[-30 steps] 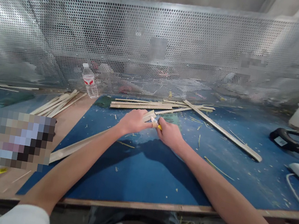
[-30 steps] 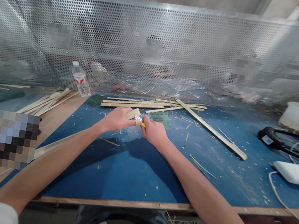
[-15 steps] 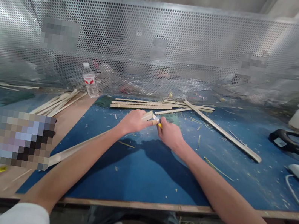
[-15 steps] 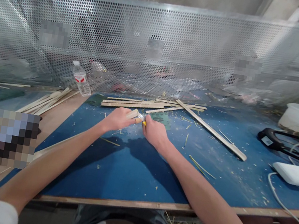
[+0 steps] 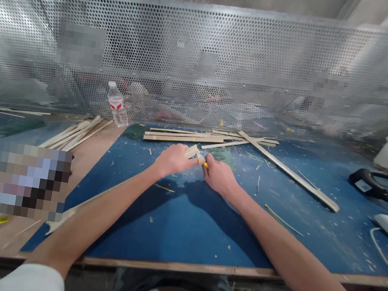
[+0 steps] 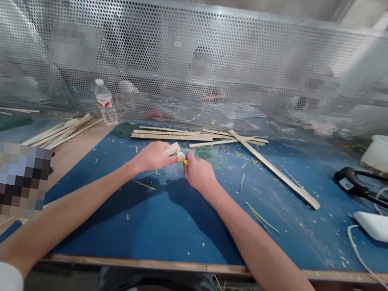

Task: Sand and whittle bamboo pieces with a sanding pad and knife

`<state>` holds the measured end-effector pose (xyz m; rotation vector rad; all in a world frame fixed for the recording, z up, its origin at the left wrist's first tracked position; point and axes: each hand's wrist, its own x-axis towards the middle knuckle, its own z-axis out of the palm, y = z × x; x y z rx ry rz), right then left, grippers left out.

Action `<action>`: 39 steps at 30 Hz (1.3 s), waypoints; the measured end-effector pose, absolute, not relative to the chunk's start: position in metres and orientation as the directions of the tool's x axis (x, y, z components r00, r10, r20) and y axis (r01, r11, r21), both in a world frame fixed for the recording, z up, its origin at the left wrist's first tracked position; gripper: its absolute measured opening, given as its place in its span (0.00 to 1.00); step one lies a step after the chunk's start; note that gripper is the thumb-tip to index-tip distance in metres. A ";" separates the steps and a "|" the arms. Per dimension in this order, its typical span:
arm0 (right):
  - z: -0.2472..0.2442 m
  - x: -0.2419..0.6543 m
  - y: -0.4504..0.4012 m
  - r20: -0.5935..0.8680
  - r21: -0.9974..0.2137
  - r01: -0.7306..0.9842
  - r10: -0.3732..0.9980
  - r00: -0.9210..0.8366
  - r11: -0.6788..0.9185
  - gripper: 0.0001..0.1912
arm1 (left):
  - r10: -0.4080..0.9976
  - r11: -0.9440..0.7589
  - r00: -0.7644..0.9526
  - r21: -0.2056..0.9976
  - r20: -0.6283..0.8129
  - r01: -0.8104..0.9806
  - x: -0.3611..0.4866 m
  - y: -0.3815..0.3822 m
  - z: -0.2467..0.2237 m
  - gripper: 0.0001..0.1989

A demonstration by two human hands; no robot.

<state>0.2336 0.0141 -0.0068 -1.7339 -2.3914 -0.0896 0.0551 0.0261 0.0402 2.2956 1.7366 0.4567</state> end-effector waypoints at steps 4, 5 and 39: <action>-0.005 0.231 0.012 0.174 -0.095 0.964 0.957 -0.230 0.249 0.12 | 0.968 -0.251 0.223 0.358 0.118 0.899 0.056 0.025 0.038 0.30; -0.005 0.230 0.012 0.173 -0.098 0.965 0.959 -0.223 0.242 0.12 | 0.966 -0.259 0.231 0.364 0.119 0.895 0.056 0.026 0.037 0.31; -0.020 0.234 0.017 0.276 -0.115 0.903 0.887 -0.370 0.413 0.12 | 0.921 -0.388 0.356 0.464 0.160 0.796 0.047 0.034 0.038 0.25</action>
